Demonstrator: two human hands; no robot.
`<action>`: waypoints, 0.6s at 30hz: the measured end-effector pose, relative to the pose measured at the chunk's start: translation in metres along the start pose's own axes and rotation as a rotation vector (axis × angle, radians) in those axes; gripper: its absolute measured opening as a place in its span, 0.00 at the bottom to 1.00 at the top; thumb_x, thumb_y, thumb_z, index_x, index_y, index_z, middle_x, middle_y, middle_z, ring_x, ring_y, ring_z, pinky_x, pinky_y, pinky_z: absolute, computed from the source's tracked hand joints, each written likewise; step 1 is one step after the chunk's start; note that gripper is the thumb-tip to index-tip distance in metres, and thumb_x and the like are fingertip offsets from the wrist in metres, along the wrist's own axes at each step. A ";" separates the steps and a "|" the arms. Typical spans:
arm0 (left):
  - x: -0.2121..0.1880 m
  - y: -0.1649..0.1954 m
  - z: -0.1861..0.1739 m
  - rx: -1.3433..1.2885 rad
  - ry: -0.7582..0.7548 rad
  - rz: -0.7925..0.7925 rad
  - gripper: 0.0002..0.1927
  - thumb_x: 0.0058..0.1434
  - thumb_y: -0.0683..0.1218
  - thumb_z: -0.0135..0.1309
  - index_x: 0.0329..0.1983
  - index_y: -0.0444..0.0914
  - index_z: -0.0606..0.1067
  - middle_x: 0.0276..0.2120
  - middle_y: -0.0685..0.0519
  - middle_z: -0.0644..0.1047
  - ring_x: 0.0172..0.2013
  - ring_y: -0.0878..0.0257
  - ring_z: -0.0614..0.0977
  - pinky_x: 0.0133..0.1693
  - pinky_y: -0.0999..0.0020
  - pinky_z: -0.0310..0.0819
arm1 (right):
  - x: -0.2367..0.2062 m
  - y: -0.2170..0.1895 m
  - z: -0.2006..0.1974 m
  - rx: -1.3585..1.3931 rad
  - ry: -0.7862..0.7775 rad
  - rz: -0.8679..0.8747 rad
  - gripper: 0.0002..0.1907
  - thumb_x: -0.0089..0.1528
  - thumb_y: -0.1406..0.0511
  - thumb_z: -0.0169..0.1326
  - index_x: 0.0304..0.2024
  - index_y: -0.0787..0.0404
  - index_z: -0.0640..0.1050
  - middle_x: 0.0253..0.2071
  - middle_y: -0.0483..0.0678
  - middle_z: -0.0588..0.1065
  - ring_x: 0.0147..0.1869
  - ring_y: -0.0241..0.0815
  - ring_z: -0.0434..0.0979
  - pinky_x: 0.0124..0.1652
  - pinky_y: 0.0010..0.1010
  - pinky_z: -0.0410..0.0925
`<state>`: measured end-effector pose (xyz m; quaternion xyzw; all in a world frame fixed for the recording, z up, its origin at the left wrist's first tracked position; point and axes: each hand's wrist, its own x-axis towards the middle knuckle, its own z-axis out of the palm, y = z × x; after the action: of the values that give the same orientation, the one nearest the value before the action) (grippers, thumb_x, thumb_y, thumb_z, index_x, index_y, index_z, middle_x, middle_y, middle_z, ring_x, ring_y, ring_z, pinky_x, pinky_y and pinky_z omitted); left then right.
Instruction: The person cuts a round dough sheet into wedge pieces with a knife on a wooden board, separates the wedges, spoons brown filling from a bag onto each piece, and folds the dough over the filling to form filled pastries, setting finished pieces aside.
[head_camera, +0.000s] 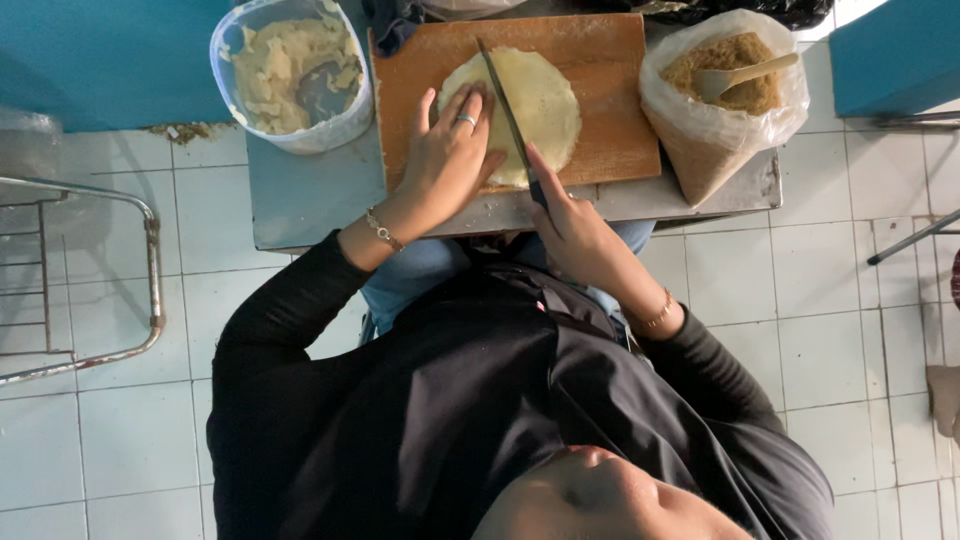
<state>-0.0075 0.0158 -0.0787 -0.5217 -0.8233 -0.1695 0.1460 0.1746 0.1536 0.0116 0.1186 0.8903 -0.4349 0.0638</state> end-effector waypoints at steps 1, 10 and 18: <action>0.000 0.000 -0.001 -0.005 -0.001 0.000 0.35 0.63 0.55 0.61 0.66 0.28 0.69 0.64 0.42 0.69 0.68 0.51 0.67 0.67 0.40 0.49 | 0.002 0.000 0.002 0.002 -0.005 0.035 0.37 0.68 0.65 0.42 0.78 0.52 0.45 0.21 0.64 0.74 0.25 0.62 0.78 0.33 0.46 0.69; 0.007 -0.002 -0.012 -0.042 0.040 0.006 0.35 0.59 0.55 0.65 0.62 0.29 0.72 0.59 0.45 0.71 0.64 0.54 0.69 0.64 0.38 0.49 | -0.072 0.008 0.006 -0.017 -0.025 0.036 0.38 0.67 0.65 0.44 0.77 0.53 0.45 0.21 0.64 0.74 0.28 0.63 0.78 0.35 0.47 0.69; 0.026 -0.022 -0.013 -0.168 0.024 -0.145 0.19 0.67 0.51 0.62 0.55 0.37 0.75 0.52 0.47 0.73 0.51 0.54 0.77 0.54 0.48 0.62 | -0.060 0.001 0.002 0.015 -0.048 0.052 0.37 0.69 0.64 0.42 0.77 0.52 0.44 0.19 0.61 0.74 0.26 0.61 0.78 0.34 0.46 0.68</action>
<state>-0.0369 0.0222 -0.0590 -0.4691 -0.8399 -0.2543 0.0990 0.2330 0.1434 0.0223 0.1316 0.8818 -0.4426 0.0955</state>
